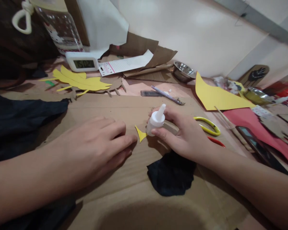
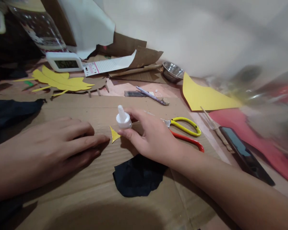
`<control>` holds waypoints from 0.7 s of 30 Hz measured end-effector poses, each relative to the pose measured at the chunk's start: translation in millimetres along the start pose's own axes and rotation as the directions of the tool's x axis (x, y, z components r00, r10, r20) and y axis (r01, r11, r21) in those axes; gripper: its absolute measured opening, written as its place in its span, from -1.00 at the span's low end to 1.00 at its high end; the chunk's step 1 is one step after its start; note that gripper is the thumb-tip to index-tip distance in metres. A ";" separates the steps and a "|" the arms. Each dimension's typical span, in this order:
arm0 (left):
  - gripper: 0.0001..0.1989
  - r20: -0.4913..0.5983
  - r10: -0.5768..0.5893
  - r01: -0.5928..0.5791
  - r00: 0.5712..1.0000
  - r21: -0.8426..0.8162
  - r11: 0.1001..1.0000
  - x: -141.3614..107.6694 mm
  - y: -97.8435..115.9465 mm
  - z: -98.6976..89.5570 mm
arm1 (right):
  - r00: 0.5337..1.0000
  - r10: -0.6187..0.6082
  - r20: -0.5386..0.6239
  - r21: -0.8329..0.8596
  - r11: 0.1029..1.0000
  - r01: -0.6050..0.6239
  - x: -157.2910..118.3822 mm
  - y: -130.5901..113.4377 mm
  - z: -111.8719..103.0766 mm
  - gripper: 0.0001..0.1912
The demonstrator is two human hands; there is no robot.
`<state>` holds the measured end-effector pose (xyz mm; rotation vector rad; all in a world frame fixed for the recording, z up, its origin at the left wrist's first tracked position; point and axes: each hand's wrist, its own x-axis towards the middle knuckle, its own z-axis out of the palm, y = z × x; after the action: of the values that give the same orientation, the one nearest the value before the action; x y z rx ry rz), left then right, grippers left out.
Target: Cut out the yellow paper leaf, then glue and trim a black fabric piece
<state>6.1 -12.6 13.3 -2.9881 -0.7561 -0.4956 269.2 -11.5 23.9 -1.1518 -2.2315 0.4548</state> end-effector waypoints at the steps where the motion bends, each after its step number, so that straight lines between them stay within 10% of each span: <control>1: -0.60 -0.012 0.004 -0.004 1.000 -0.008 1.000 -0.5 1.6 0.5 | 1.000 -0.001 0.000 -0.001 1.000 0.001 0.0 -0.2 0.3 -0.77; 21: -0.60 -0.003 0.102 -0.101 0.995 0.044 0.994 5.2 1.5 -1.0 | 1.000 -0.020 -0.017 0.018 1.000 0.021 0.4 0.8 2.7 -0.70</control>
<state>10.9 -11.6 15.9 -2.9644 -0.6025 -0.4756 267.8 -10.8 21.5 -1.1181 -2.2179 0.4547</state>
